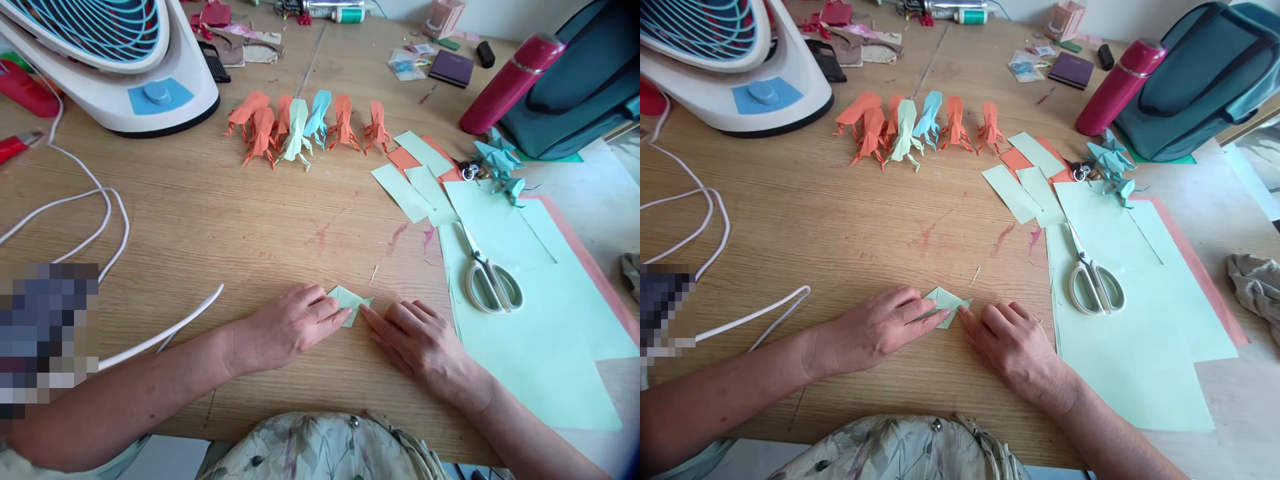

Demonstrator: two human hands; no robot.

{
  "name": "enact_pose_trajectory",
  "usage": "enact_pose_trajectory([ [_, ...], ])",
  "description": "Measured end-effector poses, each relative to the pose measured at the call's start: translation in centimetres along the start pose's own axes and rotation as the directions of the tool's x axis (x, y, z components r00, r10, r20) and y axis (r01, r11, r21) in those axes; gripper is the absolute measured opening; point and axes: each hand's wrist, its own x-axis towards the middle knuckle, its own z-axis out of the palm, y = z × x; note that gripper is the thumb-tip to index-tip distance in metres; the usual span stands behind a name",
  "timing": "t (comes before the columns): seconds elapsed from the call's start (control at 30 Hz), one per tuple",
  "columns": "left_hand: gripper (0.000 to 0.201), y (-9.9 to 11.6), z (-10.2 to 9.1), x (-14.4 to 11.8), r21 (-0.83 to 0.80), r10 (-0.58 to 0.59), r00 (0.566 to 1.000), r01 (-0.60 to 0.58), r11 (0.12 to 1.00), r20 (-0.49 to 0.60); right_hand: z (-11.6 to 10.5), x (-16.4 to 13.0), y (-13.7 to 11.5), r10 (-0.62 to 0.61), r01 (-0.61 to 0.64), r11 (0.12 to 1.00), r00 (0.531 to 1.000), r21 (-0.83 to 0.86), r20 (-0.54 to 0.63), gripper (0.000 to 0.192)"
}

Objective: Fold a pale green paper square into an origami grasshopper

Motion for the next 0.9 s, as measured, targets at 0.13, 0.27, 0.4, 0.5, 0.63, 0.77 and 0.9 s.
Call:
enact_pose_trajectory([
  [0.13,0.04,-0.09,0.11,0.04,-0.056,-0.031,0.999,0.032,0.998,0.023,0.0,-0.09,0.05,-0.013,0.013,1.0,1.0,-0.005,0.009,0.03],
  [0.27,0.039,-0.52,0.32,-0.13,-0.123,-0.008,1.0,0.006,0.992,-0.011,-0.1,-0.18,0.21,0.0,-0.001,0.999,1.0,0.042,0.017,0.028],
  [0.4,0.035,-0.83,0.36,-0.34,-0.15,0.017,0.999,-0.023,0.988,-0.043,-0.17,-0.24,0.32,0.014,-0.012,0.997,1.0,0.075,-0.023,0.025],
  [0.5,0.033,-0.83,0.27,-0.31,-0.144,0.008,0.999,-0.015,0.989,-0.051,-0.24,-0.11,0.3,0.011,-0.009,0.998,0.999,0.064,-0.034,0.022],
  [0.63,0.032,-0.66,0.11,-0.12,-0.104,0.023,0.998,-0.028,0.994,-0.051,-0.37,0.04,0.1,-0.002,0.003,1.0,0.999,0.013,-0.043,0.02],
  [0.77,0.031,-0.58,0.06,0.07,-0.1,0.024,0.998,-0.03,0.995,-0.06,-0.36,0.02,-0.13,-0.005,0.005,1.0,1.0,0.0,-0.009,0.021],
  [0.9,0.024,-0.48,0.26,0.49,-0.24,-0.064,0.993,0.039,0.97,-0.098,-0.32,-0.11,0.23,0.025,-0.016,0.994,0.996,0.112,-0.08,0.017],
])
